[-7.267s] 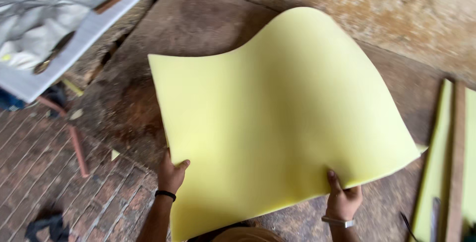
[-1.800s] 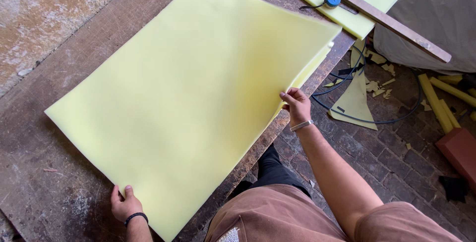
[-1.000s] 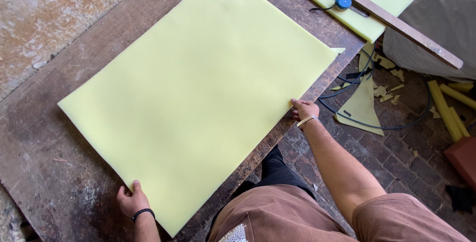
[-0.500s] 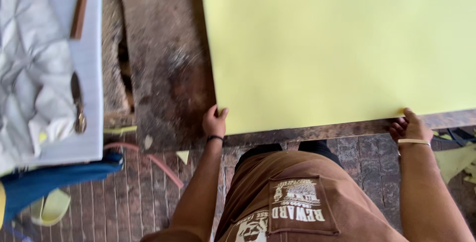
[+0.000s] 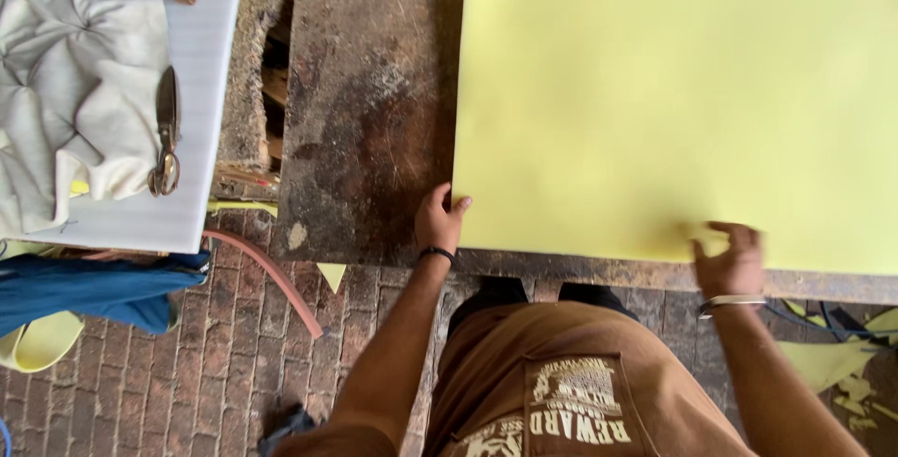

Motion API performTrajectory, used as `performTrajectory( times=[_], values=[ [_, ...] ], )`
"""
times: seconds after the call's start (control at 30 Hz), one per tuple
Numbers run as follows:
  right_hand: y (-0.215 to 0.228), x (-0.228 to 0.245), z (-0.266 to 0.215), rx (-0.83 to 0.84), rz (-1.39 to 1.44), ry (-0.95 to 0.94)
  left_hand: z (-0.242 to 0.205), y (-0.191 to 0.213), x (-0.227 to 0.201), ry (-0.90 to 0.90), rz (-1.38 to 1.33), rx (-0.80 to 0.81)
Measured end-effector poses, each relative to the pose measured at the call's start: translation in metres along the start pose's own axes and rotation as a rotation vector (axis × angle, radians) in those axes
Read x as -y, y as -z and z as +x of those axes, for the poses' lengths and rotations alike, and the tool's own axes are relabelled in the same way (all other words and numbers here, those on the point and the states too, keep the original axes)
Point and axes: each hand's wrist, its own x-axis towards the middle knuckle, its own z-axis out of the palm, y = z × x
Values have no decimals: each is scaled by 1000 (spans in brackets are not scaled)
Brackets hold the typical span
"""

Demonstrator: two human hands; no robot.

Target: The person measures a large yellow foam sheet with a tape measure and a metal ruler, then uses a long wooden straightedge and a utility knife to cut the foam into rectangular pieces. The person removes the cut strips and sets them aside.

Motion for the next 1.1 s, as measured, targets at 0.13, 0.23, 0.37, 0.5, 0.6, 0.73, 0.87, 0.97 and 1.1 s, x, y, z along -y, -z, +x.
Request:
performTrajectory(
  times=[0.13, 0.23, 0.37, 0.5, 0.6, 0.73, 0.87, 0.97, 1.1],
  values=[
    [-21, 78, -1, 167, -90, 223, -2, -22, 3, -208, -13, -106],
    [-24, 113, 7, 225, -85, 293, 13, -45, -2, -287, -20, -129],
    [-21, 140, 26, 301, -99, 350, 58, -61, -23, -361, 54, -171],
    [-20, 149, 40, 465, -248, 277, 113, -72, -52, -335, 22, -125],
    [-23, 153, 50, 619, -379, 237, 161, -76, -74, -303, 28, -88],
    [-22, 151, 54, 688, -336, 238, 226, -83, -115, -320, 114, -105],
    [-20, 152, 56, 772, -425, 221, 285, -90, -156, -272, 142, -61],
    [-18, 155, 62, 730, -380, 234, 326, -94, -176, -345, 113, -71],
    [-15, 160, 62, 947, -609, 146, 359, -104, -179, -614, -9, -146]
  ],
)
